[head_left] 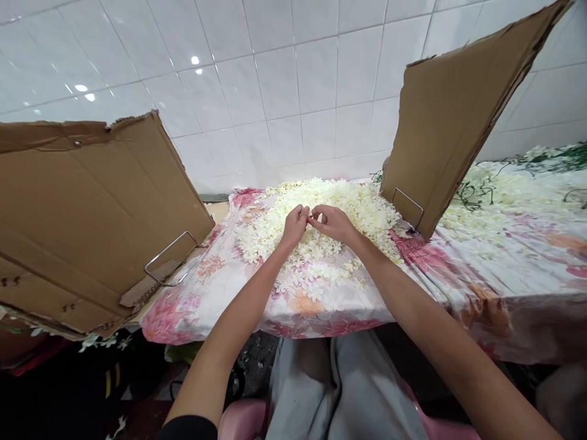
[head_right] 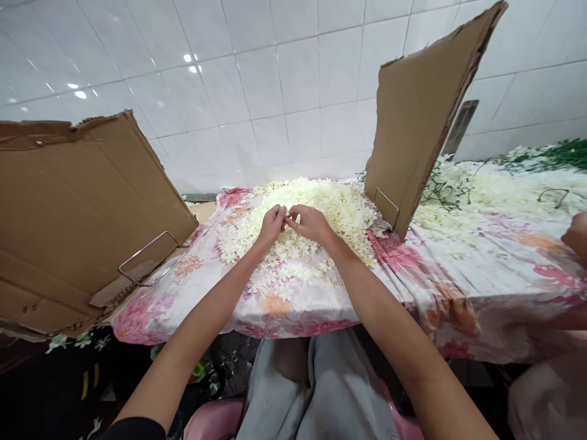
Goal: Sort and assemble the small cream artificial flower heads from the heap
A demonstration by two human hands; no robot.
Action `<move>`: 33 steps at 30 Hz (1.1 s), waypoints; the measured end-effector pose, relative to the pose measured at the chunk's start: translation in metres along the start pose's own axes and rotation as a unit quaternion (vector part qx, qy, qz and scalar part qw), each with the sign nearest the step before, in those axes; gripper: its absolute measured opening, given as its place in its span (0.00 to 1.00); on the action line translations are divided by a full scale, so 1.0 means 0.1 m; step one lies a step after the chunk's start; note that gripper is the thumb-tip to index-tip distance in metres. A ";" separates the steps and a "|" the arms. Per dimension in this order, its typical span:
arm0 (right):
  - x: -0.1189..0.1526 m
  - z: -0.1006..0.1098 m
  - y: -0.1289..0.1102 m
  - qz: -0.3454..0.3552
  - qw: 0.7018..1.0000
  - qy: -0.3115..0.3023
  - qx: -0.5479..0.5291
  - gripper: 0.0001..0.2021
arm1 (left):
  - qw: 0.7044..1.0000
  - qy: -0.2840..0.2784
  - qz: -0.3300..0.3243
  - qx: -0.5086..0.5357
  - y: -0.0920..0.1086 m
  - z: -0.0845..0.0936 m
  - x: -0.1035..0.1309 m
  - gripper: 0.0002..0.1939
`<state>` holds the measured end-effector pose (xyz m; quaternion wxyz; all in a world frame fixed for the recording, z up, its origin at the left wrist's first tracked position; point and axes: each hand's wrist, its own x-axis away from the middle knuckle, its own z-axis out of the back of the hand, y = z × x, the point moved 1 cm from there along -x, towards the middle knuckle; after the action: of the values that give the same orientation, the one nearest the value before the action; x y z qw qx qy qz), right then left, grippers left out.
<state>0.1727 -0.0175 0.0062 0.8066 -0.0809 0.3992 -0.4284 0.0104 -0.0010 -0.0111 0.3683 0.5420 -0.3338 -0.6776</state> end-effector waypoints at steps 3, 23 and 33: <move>0.00 0.01 -0.03 0.000 1.000 -0.005 0.007 0.16 | 0.994 0.021 -0.080 -0.077 0.04 0.02 0.01 0.30; 0.03 0.08 -0.13 0.015 1.000 -0.013 -0.014 0.19 | 0.977 -0.014 -0.108 -0.184 0.22 0.15 0.02 0.29; 0.00 0.03 0.02 0.030 0.999 0.003 -0.033 0.20 | 0.980 -0.016 -0.084 -0.181 0.21 0.12 0.02 0.27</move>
<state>0.1758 -0.0171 0.0073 0.8149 -0.0942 0.4178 -0.3905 0.0015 -0.0131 0.0081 0.3969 0.4815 -0.1642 -0.7640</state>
